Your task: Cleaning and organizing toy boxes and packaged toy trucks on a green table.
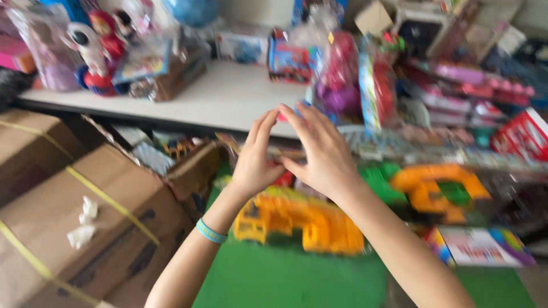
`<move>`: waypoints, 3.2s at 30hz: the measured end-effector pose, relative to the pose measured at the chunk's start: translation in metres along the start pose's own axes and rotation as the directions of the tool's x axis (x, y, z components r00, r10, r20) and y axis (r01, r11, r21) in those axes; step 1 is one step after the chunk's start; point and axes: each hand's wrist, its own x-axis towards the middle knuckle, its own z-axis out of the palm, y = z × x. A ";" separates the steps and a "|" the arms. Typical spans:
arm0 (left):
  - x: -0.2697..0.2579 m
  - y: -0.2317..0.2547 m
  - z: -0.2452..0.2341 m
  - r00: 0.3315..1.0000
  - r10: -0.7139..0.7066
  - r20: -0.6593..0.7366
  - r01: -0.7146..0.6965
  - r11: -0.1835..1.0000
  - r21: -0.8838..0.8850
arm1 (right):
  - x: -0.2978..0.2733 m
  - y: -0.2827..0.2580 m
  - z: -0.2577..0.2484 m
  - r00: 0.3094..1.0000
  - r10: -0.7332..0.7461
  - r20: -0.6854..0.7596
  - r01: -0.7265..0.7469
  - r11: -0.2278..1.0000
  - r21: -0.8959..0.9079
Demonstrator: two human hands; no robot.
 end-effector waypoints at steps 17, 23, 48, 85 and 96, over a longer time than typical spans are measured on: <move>-0.146 0.143 0.172 0.934 0.009 0.358 0.179 0.855 -0.487 | -0.296 -0.004 -0.107 0.913 0.403 -0.065 -0.399 0.914 0.066; -0.172 0.154 0.271 0.883 0.098 0.459 0.243 0.740 -0.627 | -0.373 0.028 -0.127 0.806 0.581 -0.116 -0.566 0.813 0.138; -0.156 0.114 0.435 0.901 -0.249 0.355 0.376 0.856 -0.354 | -0.537 0.144 -0.051 0.435 0.768 -0.470 -0.776 0.585 0.238; -0.302 0.088 0.132 0.847 -0.486 0.216 0.528 0.813 -0.244 | -0.297 -0.036 -0.010 0.929 0.321 0.185 -0.340 0.937 0.078; -0.295 0.054 0.127 0.849 -0.432 0.305 0.515 0.806 -0.290 | -0.273 -0.022 -0.006 0.747 0.534 0.397 -0.570 0.821 -0.031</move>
